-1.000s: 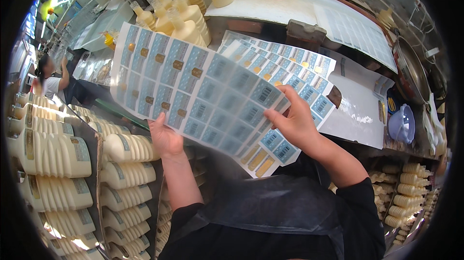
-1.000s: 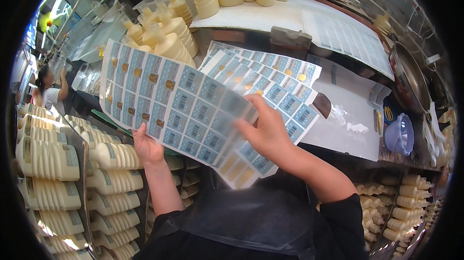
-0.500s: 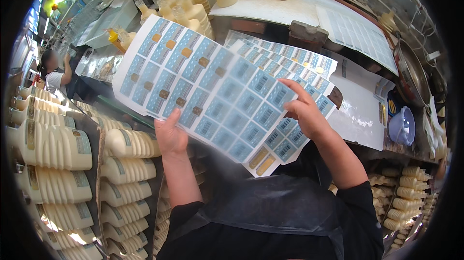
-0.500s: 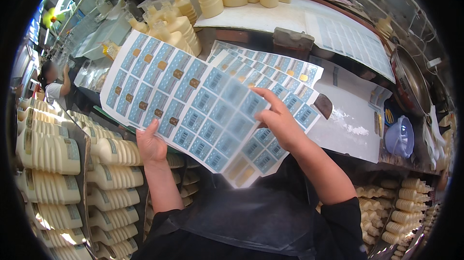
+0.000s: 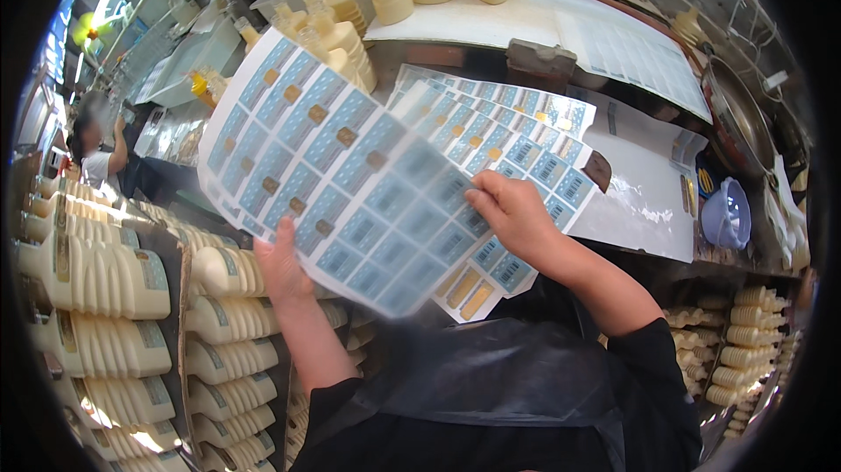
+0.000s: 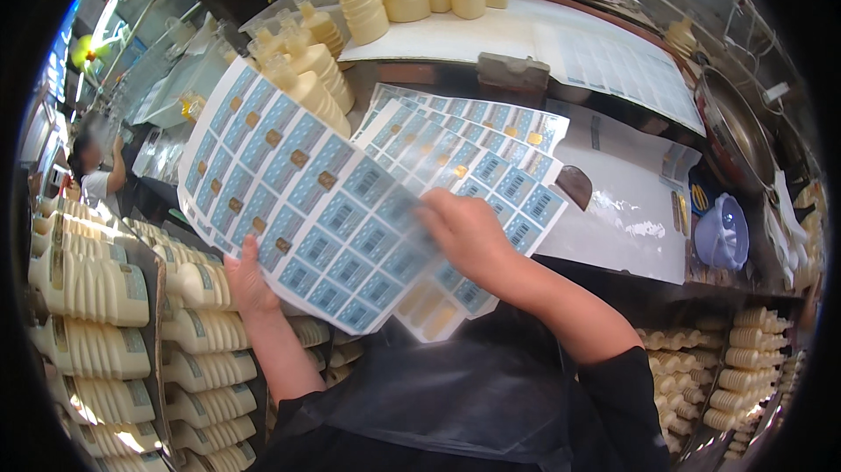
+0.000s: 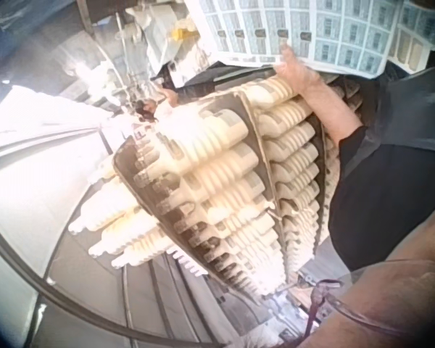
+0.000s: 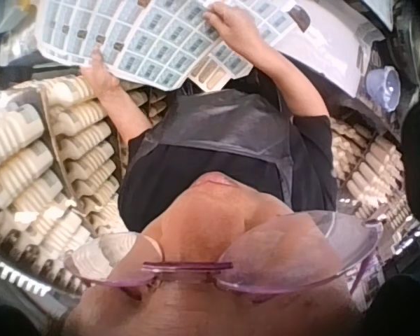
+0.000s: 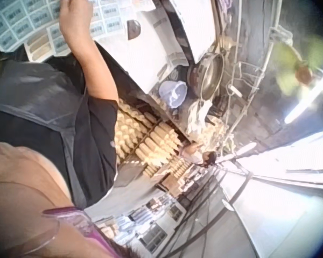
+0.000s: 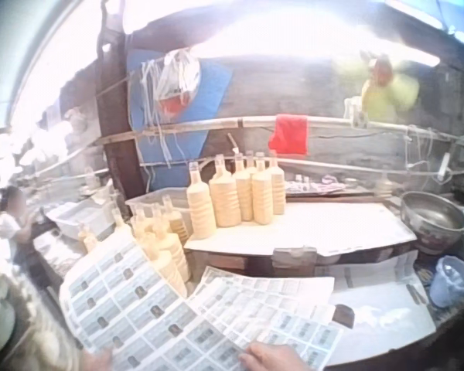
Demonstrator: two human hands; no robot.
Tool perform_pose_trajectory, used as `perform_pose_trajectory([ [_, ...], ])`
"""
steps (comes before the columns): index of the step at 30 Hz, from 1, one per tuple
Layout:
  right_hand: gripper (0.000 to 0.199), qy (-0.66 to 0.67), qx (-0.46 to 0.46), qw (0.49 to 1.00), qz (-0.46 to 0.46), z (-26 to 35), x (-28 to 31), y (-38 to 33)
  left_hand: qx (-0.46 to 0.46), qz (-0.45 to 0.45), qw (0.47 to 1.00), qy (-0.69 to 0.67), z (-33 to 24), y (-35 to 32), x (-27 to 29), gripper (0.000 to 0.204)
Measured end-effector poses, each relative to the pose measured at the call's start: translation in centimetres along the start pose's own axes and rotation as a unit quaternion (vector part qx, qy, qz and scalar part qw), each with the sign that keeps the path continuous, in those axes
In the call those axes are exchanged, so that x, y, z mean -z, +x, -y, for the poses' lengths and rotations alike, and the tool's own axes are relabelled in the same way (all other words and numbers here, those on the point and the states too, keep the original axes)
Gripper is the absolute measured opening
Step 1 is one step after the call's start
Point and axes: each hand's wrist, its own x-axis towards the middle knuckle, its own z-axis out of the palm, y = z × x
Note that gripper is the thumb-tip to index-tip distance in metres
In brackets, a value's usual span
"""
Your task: The person applies adhesive labels to the neck and body of cream-colored plastic bottles. They peel labels from a sheet, align them on the bottles, and smooth them down by hand. The person also handles sheets of labels, separating and organizing them on the work surface.
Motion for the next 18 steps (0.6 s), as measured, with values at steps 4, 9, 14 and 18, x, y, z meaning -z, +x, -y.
perform_pose_trajectory([
  [4,0.014,-0.022,0.028,0.999,-0.023,-0.6,-0.5,-0.7,-0.019,0.016,0.998,0.060,-0.5,-0.1,1.2,0.052],
  [9,0.017,-0.047,0.046,0.996,-0.053,-1.8,-0.2,-0.9,-0.022,-0.003,0.997,0.067,-0.5,0.0,2.1,0.052],
  [14,0.023,-0.025,-0.033,0.992,-0.120,-3.4,3.6,0.4,-0.030,-0.063,0.990,0.124,-1.5,0.0,3.2,0.049],
  [18,0.023,0.050,-0.041,0.974,-0.216,-6.8,8.9,2.0,-0.029,-0.069,0.984,0.162,-2.7,-0.3,4.2,0.052],
])
